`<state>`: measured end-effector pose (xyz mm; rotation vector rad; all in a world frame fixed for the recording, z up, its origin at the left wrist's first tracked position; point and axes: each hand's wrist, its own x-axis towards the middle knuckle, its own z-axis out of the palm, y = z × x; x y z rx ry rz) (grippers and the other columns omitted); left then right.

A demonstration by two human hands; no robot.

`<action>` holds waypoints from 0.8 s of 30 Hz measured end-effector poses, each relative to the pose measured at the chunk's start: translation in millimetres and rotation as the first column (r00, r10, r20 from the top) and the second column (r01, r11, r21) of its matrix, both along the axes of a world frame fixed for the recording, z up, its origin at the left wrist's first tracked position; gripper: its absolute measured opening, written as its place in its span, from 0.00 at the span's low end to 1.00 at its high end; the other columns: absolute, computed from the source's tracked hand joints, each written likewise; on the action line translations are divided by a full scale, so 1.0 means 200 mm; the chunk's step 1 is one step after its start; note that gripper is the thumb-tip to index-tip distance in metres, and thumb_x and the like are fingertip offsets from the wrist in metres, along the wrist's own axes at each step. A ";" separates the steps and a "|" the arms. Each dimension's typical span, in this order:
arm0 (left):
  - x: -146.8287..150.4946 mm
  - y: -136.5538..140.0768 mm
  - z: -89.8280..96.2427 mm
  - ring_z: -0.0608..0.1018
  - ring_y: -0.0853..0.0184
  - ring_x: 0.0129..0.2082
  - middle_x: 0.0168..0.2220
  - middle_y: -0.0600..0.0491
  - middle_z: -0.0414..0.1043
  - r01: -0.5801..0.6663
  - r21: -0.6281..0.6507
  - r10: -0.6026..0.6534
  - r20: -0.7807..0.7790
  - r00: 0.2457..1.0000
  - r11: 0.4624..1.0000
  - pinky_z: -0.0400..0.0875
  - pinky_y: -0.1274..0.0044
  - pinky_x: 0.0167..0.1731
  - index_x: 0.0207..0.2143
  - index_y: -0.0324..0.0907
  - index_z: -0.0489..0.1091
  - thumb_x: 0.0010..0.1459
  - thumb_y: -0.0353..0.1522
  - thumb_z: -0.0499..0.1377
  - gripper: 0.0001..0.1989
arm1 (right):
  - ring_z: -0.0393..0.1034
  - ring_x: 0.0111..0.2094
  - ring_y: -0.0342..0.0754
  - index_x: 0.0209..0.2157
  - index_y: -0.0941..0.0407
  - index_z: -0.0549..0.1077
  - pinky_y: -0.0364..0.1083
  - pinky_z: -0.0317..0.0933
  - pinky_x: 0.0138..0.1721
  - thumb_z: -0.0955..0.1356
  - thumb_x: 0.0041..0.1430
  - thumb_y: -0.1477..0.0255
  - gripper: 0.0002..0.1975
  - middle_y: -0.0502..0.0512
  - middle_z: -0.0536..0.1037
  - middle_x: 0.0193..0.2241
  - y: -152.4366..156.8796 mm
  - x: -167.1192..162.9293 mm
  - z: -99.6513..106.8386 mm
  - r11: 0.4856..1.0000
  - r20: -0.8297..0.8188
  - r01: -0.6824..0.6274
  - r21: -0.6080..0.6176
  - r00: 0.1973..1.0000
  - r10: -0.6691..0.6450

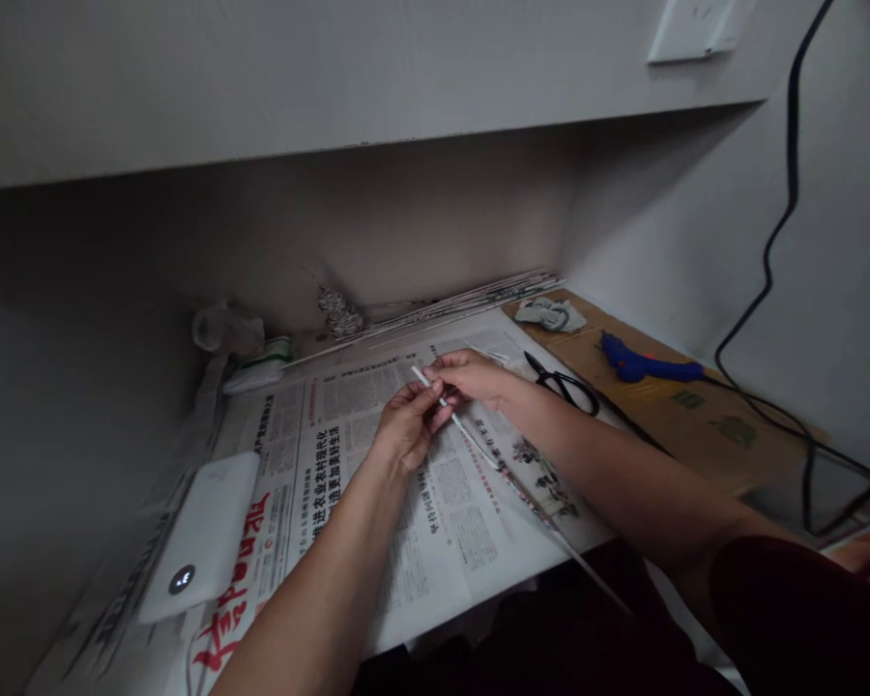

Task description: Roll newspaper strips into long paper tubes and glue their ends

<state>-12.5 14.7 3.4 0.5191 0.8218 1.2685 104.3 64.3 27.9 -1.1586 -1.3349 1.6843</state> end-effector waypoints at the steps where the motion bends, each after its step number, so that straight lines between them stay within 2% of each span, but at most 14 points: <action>1: 0.00 0.00 0.00 0.77 0.72 0.24 0.27 0.51 0.73 -0.001 -0.001 0.001 -0.006 1.000 1.000 0.73 0.85 0.23 0.29 0.36 0.69 0.51 0.23 0.61 0.03 | 0.59 0.14 0.35 0.23 0.60 0.67 0.34 0.56 0.14 0.68 0.54 0.74 0.08 0.46 0.68 0.15 0.00 0.00 0.00 1.000 -0.001 -0.003 -0.006 1.000 0.003; 7: 0.00 0.00 -0.01 0.77 0.73 0.25 0.27 0.51 0.73 0.009 0.005 -0.009 -0.007 1.000 1.000 0.74 0.85 0.24 0.31 0.34 0.70 0.52 0.24 0.61 0.03 | 0.58 0.13 0.34 0.24 0.60 0.68 0.34 0.56 0.13 0.68 0.55 0.74 0.08 0.45 0.67 0.13 0.00 0.01 0.02 1.000 0.017 -0.007 -0.010 1.000 0.007; 15: -0.01 0.01 -0.02 0.78 0.70 0.27 0.29 0.49 0.74 0.021 -0.009 -0.021 -0.011 1.000 1.000 0.75 0.83 0.26 0.34 0.33 0.70 0.53 0.23 0.59 0.04 | 0.59 0.13 0.37 0.25 0.58 0.66 0.37 0.57 0.15 0.68 0.56 0.69 0.10 0.45 0.67 0.14 0.01 0.01 -0.01 0.996 0.073 0.003 0.093 0.997 -0.009; 18: -0.02 0.02 -0.02 0.79 0.69 0.27 0.29 0.48 0.74 0.039 -0.021 -0.039 -0.020 0.999 0.999 0.75 0.83 0.26 0.33 0.32 0.70 0.54 0.22 0.58 0.03 | 0.63 0.16 0.38 0.26 0.57 0.65 0.38 0.56 0.16 0.66 0.58 0.67 0.10 0.47 0.71 0.18 0.03 0.01 0.01 0.984 0.087 0.004 0.179 0.996 -0.019; 20: -0.03 0.02 -0.03 0.79 0.68 0.27 0.29 0.48 0.74 0.045 -0.032 -0.046 -0.027 0.999 0.998 0.75 0.83 0.26 0.33 0.32 0.70 0.54 0.22 0.57 0.03 | 0.67 0.21 0.40 0.28 0.57 0.67 0.38 0.57 0.19 0.64 0.58 0.64 0.11 0.50 0.74 0.25 0.04 0.07 0.03 0.944 0.194 0.026 0.328 0.976 -0.094; 21: -0.03 0.03 -0.03 0.79 0.68 0.28 0.29 0.47 0.74 0.039 -0.034 -0.040 -0.032 0.999 0.999 0.76 0.82 0.26 0.32 0.32 0.70 0.54 0.22 0.57 0.03 | 0.69 0.25 0.41 0.29 0.57 0.68 0.39 0.58 0.22 0.64 0.58 0.64 0.11 0.52 0.75 0.28 0.04 0.11 0.04 0.903 0.284 0.025 0.430 0.945 -0.161; 22: -0.04 0.03 -0.04 0.79 0.68 0.28 0.29 0.48 0.74 0.034 -0.033 -0.035 -0.036 0.999 0.999 0.76 0.82 0.27 0.32 0.32 0.70 0.54 0.22 0.57 0.03 | 0.70 0.28 0.42 0.30 0.57 0.69 0.40 0.59 0.25 0.64 0.58 0.63 0.12 0.53 0.76 0.30 0.03 0.18 0.05 0.843 0.389 -0.003 0.538 0.888 -0.245; 24: -0.05 0.04 -0.05 0.79 0.67 0.28 0.29 0.48 0.74 0.016 -0.026 -0.017 -0.032 0.999 1.000 0.76 0.81 0.28 0.33 0.32 0.69 0.54 0.22 0.57 0.03 | 0.70 0.34 0.45 0.33 0.57 0.72 0.42 0.61 0.35 0.64 0.57 0.67 0.08 0.55 0.77 0.34 0.00 0.35 0.08 0.722 0.576 -0.124 0.681 0.699 -0.424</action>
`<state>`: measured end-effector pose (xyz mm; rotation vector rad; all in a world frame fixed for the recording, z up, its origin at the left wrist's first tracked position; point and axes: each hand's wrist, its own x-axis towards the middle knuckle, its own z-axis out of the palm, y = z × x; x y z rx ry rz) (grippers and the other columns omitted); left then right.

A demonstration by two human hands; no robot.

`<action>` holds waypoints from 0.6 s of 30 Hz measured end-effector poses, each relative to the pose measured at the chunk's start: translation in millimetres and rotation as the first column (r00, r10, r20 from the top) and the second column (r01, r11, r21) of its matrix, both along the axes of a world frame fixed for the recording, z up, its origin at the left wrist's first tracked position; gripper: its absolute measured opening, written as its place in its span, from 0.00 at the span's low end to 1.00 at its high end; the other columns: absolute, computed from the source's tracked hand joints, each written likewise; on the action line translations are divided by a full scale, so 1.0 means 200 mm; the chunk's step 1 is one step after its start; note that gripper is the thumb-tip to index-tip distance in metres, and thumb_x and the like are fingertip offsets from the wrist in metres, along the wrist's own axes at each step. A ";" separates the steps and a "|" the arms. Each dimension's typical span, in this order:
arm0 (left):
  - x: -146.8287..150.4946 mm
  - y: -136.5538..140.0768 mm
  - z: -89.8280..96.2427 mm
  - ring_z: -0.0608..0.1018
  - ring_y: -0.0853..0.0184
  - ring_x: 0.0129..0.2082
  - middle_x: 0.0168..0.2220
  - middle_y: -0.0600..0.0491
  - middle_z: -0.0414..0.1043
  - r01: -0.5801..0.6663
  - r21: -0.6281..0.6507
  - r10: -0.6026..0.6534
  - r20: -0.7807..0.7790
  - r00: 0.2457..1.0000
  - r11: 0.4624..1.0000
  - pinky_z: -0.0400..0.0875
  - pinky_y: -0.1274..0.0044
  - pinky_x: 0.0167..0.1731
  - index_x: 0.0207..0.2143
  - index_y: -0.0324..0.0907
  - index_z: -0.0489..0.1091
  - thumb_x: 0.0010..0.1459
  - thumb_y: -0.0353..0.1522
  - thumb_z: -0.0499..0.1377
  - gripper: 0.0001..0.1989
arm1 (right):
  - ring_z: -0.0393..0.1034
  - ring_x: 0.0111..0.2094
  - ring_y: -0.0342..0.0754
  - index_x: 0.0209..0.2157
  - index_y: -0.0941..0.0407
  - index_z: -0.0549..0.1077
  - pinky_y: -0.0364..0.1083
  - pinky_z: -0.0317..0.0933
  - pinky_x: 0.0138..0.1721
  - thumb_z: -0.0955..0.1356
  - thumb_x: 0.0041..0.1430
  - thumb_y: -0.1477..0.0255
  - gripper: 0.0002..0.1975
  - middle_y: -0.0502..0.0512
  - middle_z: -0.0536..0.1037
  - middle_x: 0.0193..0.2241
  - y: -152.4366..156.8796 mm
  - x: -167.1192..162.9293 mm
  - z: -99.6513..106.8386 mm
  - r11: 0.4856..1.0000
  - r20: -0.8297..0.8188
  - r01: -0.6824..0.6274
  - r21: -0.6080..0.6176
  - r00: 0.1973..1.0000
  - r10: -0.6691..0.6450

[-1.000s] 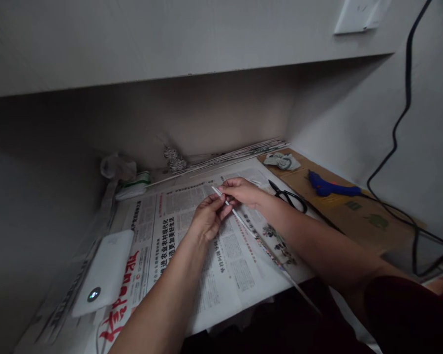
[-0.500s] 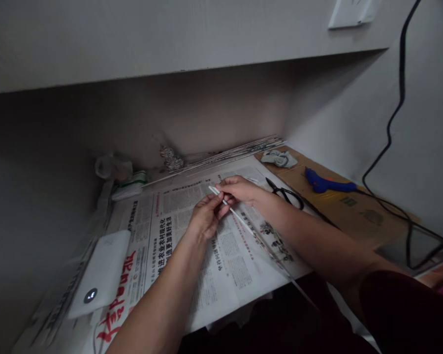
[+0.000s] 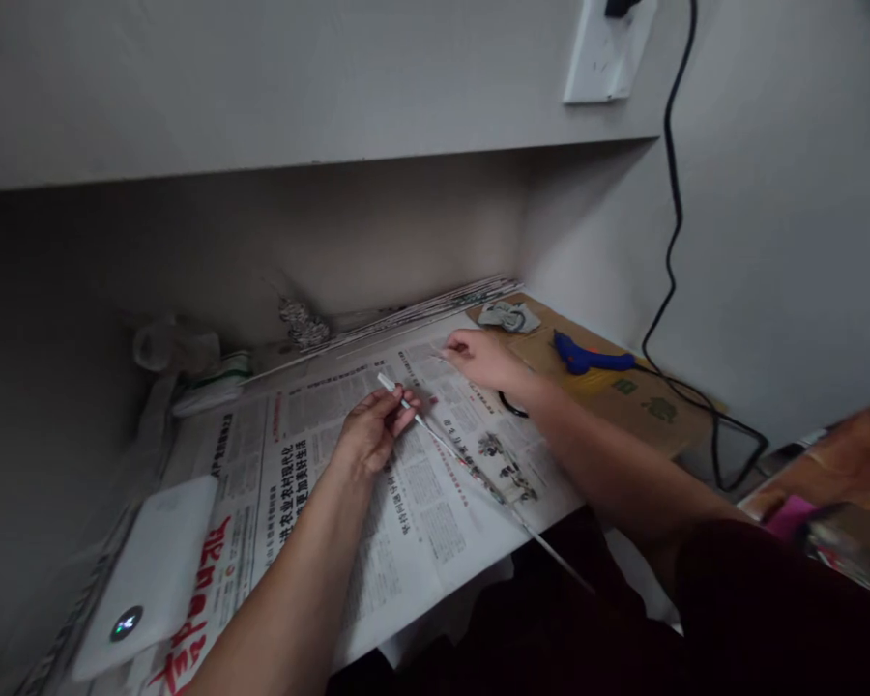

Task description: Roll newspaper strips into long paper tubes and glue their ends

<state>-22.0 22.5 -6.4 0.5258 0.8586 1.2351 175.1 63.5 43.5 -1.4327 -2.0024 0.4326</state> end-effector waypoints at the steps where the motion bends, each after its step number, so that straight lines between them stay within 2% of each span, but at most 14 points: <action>1: 0.00 0.00 0.00 0.79 0.67 0.28 0.29 0.48 0.74 -0.005 0.001 0.005 0.003 1.000 1.000 0.77 0.81 0.28 0.33 0.32 0.69 0.54 0.21 0.57 0.03 | 0.70 0.37 0.47 0.36 0.57 0.73 0.43 0.60 0.39 0.65 0.56 0.70 0.08 0.56 0.77 0.37 -0.03 0.10 0.01 0.995 0.141 0.071 0.064 0.987 -0.079; 4: 0.00 0.01 -0.01 0.79 0.67 0.28 0.29 0.47 0.74 -0.008 0.002 0.008 0.010 1.000 1.000 0.77 0.80 0.28 0.32 0.32 0.69 0.54 0.21 0.56 0.03 | 0.68 0.43 0.53 0.45 0.60 0.71 0.46 0.58 0.43 0.65 0.50 0.77 0.18 0.63 0.75 0.41 -0.12 0.45 0.02 0.952 0.456 0.282 0.121 0.835 -0.306; 6: 0.00 0.01 -0.01 0.79 0.67 0.29 0.29 0.47 0.73 0.005 0.012 -0.005 0.020 1.000 1.000 0.77 0.80 0.29 0.32 0.33 0.68 0.55 0.21 0.56 0.03 | 0.68 0.43 0.59 0.47 0.61 0.70 0.50 0.59 0.42 0.65 0.49 0.76 0.21 0.67 0.75 0.42 -0.17 0.66 0.01 0.875 0.592 0.467 0.129 0.672 -0.445; 7: 0.00 0.00 -0.01 0.79 0.67 0.29 0.29 0.47 0.73 0.014 0.017 -0.015 0.027 1.000 1.000 0.77 0.80 0.30 0.32 0.33 0.68 0.55 0.21 0.56 0.03 | 0.69 0.42 0.60 0.47 0.61 0.70 0.51 0.59 0.41 0.65 0.49 0.75 0.21 0.68 0.75 0.41 -0.19 0.75 0.00 0.835 0.647 0.542 0.089 0.606 -0.463; 8: 0.01 0.00 -0.01 0.79 0.67 0.29 0.29 0.47 0.73 0.025 0.021 -0.026 0.034 0.999 0.999 0.77 0.80 0.30 0.32 0.33 0.68 0.55 0.21 0.55 0.03 | 0.69 0.41 0.61 0.48 0.61 0.70 0.52 0.60 0.39 0.65 0.48 0.74 0.22 0.68 0.75 0.40 -0.21 0.82 -0.02 0.803 0.681 0.596 0.028 0.576 -0.451; 10: 0.01 0.00 0.00 0.80 0.66 0.30 0.30 0.47 0.73 0.047 0.021 -0.047 0.043 0.998 0.999 0.77 0.80 0.30 0.33 0.33 0.68 0.56 0.21 0.55 0.04 | 0.69 0.43 0.59 0.52 0.59 0.67 0.50 0.60 0.40 0.65 0.46 0.75 0.27 0.66 0.75 0.43 -0.23 0.93 -0.05 0.843 0.709 0.537 -0.024 0.604 -0.365; 13: 0.02 -0.02 0.02 0.80 0.65 0.32 0.30 0.47 0.73 0.071 0.024 -0.072 0.054 0.996 0.997 0.77 0.79 0.31 0.33 0.33 0.68 0.56 0.20 0.54 0.05 | 0.68 0.46 0.58 0.53 0.60 0.66 0.49 0.59 0.43 0.65 0.47 0.75 0.28 0.65 0.73 0.47 -0.24 0.98 -0.09 0.871 0.672 0.488 0.060 0.625 -0.397; 15: 0.02 -0.02 0.02 0.80 0.63 0.32 0.30 0.46 0.73 0.076 0.021 -0.077 0.058 0.995 0.997 0.77 0.79 0.30 0.33 0.32 0.68 0.56 0.19 0.54 0.05 | 0.69 0.43 0.57 0.50 0.60 0.69 0.48 0.59 0.42 0.64 0.50 0.72 0.23 0.64 0.75 0.43 -0.25 0.96 -0.08 0.868 0.612 0.486 0.103 0.657 -0.441; 18: 0.02 -0.03 0.03 0.80 0.64 0.31 0.30 0.46 0.73 0.057 0.013 -0.058 0.060 0.997 0.998 0.77 0.79 0.29 0.34 0.32 0.68 0.55 0.19 0.54 0.05 | 0.71 0.36 0.57 0.46 0.59 0.72 0.48 0.60 0.34 0.63 0.55 0.64 0.20 0.64 0.77 0.35 -0.26 0.84 -0.02 0.849 0.455 0.512 0.131 0.730 -0.510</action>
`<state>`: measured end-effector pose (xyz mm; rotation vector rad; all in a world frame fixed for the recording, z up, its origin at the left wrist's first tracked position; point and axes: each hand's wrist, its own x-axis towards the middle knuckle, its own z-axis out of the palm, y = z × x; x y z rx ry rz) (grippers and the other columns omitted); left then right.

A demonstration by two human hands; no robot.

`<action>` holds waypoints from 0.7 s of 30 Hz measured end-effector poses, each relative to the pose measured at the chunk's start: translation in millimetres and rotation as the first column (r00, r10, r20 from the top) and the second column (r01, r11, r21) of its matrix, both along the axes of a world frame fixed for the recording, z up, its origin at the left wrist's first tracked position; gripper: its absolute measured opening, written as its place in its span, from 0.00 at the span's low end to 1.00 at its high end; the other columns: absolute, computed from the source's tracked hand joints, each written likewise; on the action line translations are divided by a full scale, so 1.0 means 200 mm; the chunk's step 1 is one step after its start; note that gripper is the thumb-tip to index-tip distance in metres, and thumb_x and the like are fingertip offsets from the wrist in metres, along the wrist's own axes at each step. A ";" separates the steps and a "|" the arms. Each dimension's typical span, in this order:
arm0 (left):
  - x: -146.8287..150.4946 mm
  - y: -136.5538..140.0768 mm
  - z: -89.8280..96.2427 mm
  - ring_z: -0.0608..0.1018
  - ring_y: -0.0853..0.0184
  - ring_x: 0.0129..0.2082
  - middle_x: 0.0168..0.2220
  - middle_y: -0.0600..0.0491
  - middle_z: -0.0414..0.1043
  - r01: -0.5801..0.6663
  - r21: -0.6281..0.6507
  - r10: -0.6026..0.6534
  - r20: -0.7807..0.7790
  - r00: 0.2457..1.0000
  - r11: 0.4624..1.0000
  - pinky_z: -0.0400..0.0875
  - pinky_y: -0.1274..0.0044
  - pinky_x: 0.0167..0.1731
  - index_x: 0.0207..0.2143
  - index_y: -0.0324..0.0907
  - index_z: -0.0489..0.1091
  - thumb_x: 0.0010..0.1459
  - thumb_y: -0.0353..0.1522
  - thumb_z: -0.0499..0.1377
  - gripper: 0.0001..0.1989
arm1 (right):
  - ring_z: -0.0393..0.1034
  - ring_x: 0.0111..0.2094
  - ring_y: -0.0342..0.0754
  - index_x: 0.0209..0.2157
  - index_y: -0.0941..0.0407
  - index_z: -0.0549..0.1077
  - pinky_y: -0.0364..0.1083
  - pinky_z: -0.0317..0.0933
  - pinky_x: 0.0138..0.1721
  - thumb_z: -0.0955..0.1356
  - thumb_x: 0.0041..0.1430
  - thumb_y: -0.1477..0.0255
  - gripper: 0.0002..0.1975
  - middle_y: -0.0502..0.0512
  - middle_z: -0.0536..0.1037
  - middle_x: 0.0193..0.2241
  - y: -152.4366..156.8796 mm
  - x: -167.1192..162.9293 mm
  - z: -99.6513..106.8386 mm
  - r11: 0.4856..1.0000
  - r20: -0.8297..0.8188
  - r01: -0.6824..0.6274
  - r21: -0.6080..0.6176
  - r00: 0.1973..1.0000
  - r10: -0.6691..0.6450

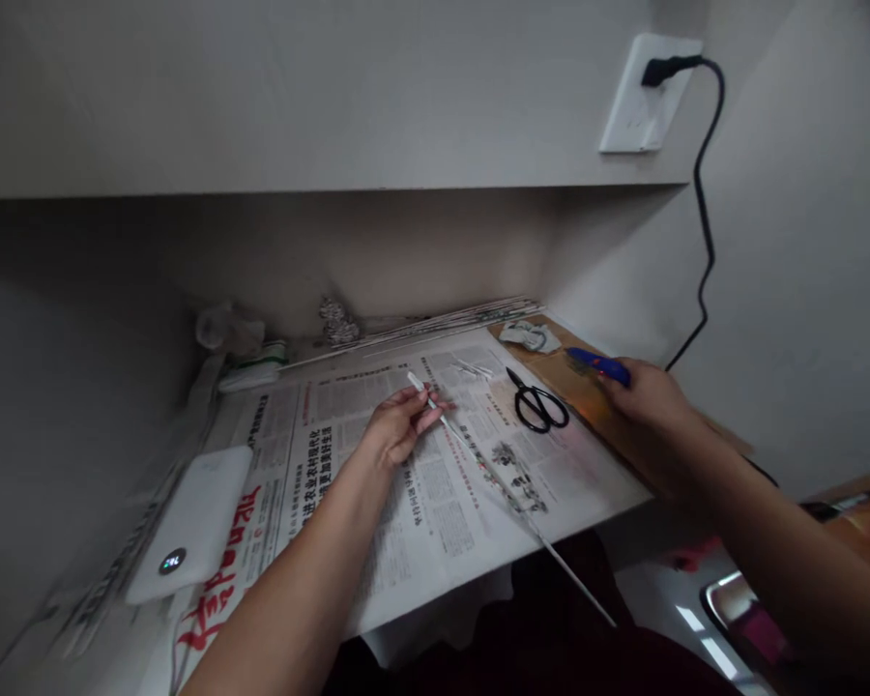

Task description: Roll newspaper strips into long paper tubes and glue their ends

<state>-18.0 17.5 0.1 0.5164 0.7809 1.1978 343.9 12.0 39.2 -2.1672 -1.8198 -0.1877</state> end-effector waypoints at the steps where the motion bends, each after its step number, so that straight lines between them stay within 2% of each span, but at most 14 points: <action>1: 0.00 0.00 0.00 0.80 0.64 0.30 0.30 0.46 0.73 -0.002 0.004 0.002 0.002 1.000 1.000 0.77 0.79 0.29 0.34 0.32 0.68 0.55 0.19 0.55 0.05 | 0.71 0.34 0.56 0.45 0.59 0.73 0.48 0.60 0.32 0.63 0.55 0.62 0.20 0.64 0.77 0.33 0.00 -0.06 0.03 0.998 -0.057 -0.004 0.058 0.998 0.007; 3: 0.00 0.00 0.01 0.79 0.65 0.30 0.30 0.46 0.73 -0.006 0.010 0.006 0.006 1.000 1.000 0.77 0.79 0.29 0.34 0.32 0.68 0.55 0.19 0.55 0.05 | 0.69 0.30 0.54 0.44 0.60 0.73 0.47 0.59 0.29 0.63 0.55 0.59 0.22 0.63 0.76 0.29 0.02 -0.22 0.08 0.980 -0.170 -0.039 0.197 0.983 0.073; 5: -0.01 0.01 0.02 0.79 0.65 0.29 0.29 0.46 0.73 -0.019 0.007 0.019 0.011 1.000 1.000 0.77 0.79 0.28 0.34 0.32 0.68 0.55 0.19 0.55 0.05 | 0.68 0.27 0.51 0.43 0.61 0.72 0.46 0.58 0.27 0.64 0.55 0.58 0.22 0.60 0.76 0.27 0.05 -0.41 0.13 0.943 -0.282 -0.145 0.299 0.931 0.232; 7: -0.02 0.01 0.03 0.79 0.66 0.28 0.29 0.46 0.73 -0.045 -0.002 0.045 0.017 0.999 0.999 0.76 0.80 0.27 0.34 0.32 0.67 0.55 0.19 0.55 0.05 | 0.67 0.26 0.49 0.41 0.58 0.73 0.45 0.59 0.27 0.64 0.55 0.57 0.21 0.56 0.76 0.27 0.08 -0.61 0.15 0.895 -0.323 -0.316 0.314 0.851 0.414; 9: -0.03 0.01 0.04 0.79 0.67 0.27 0.29 0.47 0.73 -0.077 -0.005 0.077 0.023 0.997 0.997 0.76 0.81 0.26 0.34 0.33 0.67 0.55 0.20 0.56 0.05 | 0.68 0.27 0.48 0.38 0.57 0.74 0.44 0.59 0.28 0.64 0.55 0.57 0.19 0.54 0.76 0.27 0.10 -0.78 0.14 0.847 -0.341 -0.426 0.317 0.782 0.521; 11: -0.04 0.02 0.04 0.79 0.67 0.27 0.28 0.48 0.74 -0.108 -0.004 0.108 0.031 0.994 0.994 0.75 0.82 0.25 0.35 0.33 0.67 0.54 0.20 0.57 0.06 | 0.69 0.29 0.48 0.40 0.57 0.73 0.44 0.60 0.31 0.64 0.56 0.58 0.18 0.53 0.77 0.29 0.12 -0.92 0.11 0.796 -0.360 -0.494 0.351 0.713 0.602; 13: -0.05 0.03 0.04 0.79 0.68 0.26 0.28 0.48 0.74 -0.140 -0.002 0.140 0.039 0.989 0.990 0.75 0.81 0.25 0.34 0.34 0.67 0.53 0.20 0.58 0.06 | 0.70 0.31 0.48 0.42 0.57 0.73 0.44 0.61 0.33 0.63 0.57 0.59 0.19 0.54 0.77 0.31 0.11 -0.99 0.07 0.777 -0.388 -0.516 0.360 0.675 0.628; 15: -0.06 0.04 0.04 0.79 0.68 0.26 0.28 0.49 0.74 -0.180 -0.008 0.180 0.041 0.983 0.984 0.76 0.81 0.26 0.34 0.35 0.66 0.52 0.21 0.59 0.06 | 0.71 0.30 0.49 0.42 0.57 0.73 0.44 0.62 0.33 0.63 0.57 0.58 0.19 0.54 0.78 0.30 0.10 -1.01 0.03 0.794 -0.436 -0.516 0.321 0.664 0.608; 18: -0.07 0.04 0.04 0.78 0.68 0.25 0.27 0.49 0.74 -0.230 -0.013 0.230 0.032 0.973 0.973 0.75 0.80 0.26 0.33 0.34 0.66 0.52 0.20 0.59 0.06 | 0.71 0.27 0.48 0.39 0.57 0.74 0.44 0.62 0.29 0.63 0.56 0.58 0.18 0.53 0.78 0.27 0.08 -0.99 -0.02 0.790 -0.478 -0.571 0.224 0.642 0.599; 21: -0.07 0.04 0.05 0.78 0.68 0.24 0.27 0.49 0.74 -0.245 -0.004 0.245 0.020 0.969 0.969 0.75 0.81 0.24 0.32 0.34 0.67 0.52 0.20 0.58 0.05 | 0.70 0.26 0.48 0.37 0.57 0.75 0.44 0.62 0.29 0.64 0.56 0.59 0.17 0.53 0.77 0.25 0.07 -0.96 -0.03 0.775 -0.461 -0.599 0.202 0.640 0.615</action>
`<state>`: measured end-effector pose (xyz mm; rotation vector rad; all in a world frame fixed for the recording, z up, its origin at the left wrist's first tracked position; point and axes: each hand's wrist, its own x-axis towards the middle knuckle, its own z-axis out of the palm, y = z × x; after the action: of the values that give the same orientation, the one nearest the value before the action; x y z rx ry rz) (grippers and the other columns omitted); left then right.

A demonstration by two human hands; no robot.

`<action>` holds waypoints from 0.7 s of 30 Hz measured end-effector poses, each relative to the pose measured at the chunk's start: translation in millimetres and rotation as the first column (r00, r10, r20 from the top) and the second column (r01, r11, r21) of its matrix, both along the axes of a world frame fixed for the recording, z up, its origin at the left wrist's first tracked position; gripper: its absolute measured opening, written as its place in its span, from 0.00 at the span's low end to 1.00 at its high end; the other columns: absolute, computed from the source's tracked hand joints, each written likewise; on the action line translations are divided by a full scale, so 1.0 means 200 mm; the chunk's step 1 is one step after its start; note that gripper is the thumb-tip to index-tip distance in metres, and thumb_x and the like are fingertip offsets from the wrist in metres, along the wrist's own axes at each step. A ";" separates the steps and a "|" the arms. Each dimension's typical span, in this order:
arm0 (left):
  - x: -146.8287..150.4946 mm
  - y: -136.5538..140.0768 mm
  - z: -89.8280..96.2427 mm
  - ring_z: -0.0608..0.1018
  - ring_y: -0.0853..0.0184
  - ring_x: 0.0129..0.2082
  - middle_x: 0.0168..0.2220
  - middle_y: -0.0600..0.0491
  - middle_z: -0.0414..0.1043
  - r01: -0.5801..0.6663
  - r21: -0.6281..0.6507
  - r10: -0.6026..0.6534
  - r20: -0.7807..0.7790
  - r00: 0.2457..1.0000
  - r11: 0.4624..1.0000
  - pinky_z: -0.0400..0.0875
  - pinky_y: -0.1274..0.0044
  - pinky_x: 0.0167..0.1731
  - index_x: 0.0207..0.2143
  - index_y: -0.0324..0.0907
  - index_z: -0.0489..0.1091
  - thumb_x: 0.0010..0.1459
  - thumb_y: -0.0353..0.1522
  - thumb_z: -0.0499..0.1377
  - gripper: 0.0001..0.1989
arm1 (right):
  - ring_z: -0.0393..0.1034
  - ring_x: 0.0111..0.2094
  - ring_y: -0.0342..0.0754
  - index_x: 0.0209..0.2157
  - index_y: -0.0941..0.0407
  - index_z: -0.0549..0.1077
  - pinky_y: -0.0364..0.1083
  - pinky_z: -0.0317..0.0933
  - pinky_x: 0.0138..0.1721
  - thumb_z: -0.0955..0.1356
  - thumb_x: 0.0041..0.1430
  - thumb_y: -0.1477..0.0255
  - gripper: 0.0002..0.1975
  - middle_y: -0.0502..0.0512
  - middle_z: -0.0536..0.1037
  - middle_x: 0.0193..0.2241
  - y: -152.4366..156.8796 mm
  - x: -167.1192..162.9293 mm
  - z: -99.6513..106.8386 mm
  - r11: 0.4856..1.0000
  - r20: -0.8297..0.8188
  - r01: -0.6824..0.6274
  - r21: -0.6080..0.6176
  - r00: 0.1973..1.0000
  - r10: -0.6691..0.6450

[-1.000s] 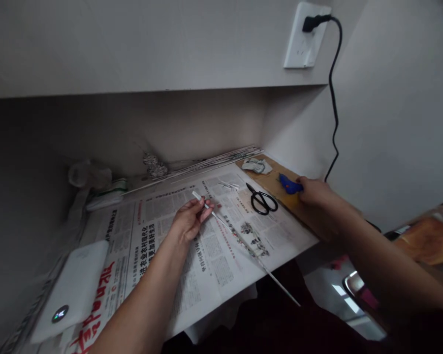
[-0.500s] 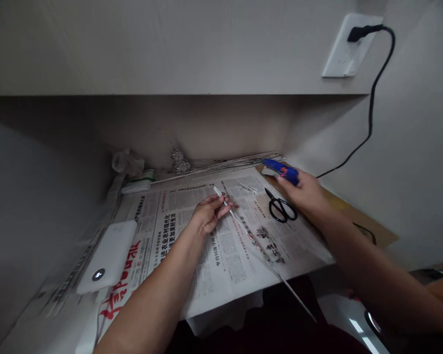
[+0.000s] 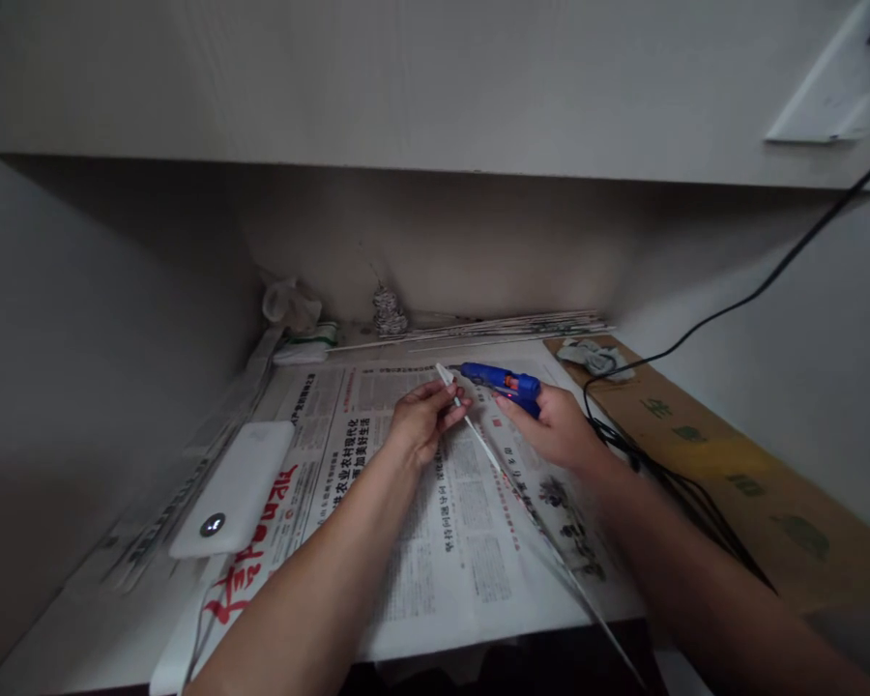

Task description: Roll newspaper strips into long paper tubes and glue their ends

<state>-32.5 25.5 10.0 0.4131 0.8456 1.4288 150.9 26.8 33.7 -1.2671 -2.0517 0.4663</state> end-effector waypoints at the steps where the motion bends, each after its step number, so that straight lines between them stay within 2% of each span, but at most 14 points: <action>1: 0.00 0.00 0.00 0.78 0.68 0.24 0.27 0.49 0.73 -0.004 0.002 0.004 -0.003 1.000 1.000 0.75 0.81 0.24 0.32 0.33 0.67 0.52 0.20 0.58 0.05 | 0.70 0.26 0.49 0.37 0.57 0.75 0.44 0.62 0.29 0.64 0.55 0.59 0.17 0.53 0.77 0.24 0.00 0.00 0.00 1.000 -0.002 0.004 0.008 1.000 -0.004; 10: 0.00 0.00 0.01 0.78 0.67 0.25 0.28 0.48 0.74 -0.034 0.027 0.035 -0.033 0.999 0.999 0.75 0.81 0.24 0.32 0.33 0.68 0.50 0.20 0.60 0.05 | 0.66 0.23 0.46 0.34 0.57 0.75 0.43 0.58 0.25 0.63 0.56 0.60 0.16 0.52 0.74 0.22 -0.02 0.00 0.03 0.998 0.050 -0.031 0.048 0.998 0.029; 16: 0.00 -0.01 0.02 0.79 0.67 0.25 0.28 0.47 0.74 -0.027 0.042 0.028 -0.034 0.999 0.999 0.75 0.81 0.24 0.32 0.34 0.69 0.50 0.20 0.60 0.05 | 0.66 0.22 0.46 0.32 0.57 0.74 0.43 0.56 0.24 0.63 0.57 0.60 0.16 0.52 0.74 0.21 -0.03 0.00 0.04 0.995 0.103 -0.034 0.093 0.994 0.024; 21: 0.00 -0.01 0.03 0.79 0.67 0.25 0.27 0.47 0.74 -0.028 0.039 0.029 -0.032 0.999 0.999 0.75 0.81 0.24 0.32 0.33 0.69 0.50 0.20 0.60 0.06 | 0.68 0.24 0.47 0.33 0.57 0.74 0.43 0.56 0.25 0.63 0.57 0.60 0.15 0.53 0.76 0.23 -0.02 0.00 0.03 0.996 0.104 -0.037 0.078 0.994 0.029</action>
<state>-32.4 23.8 15.7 0.4568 0.8542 1.4703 150.8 22.0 39.8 -1.2339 -2.1578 0.3375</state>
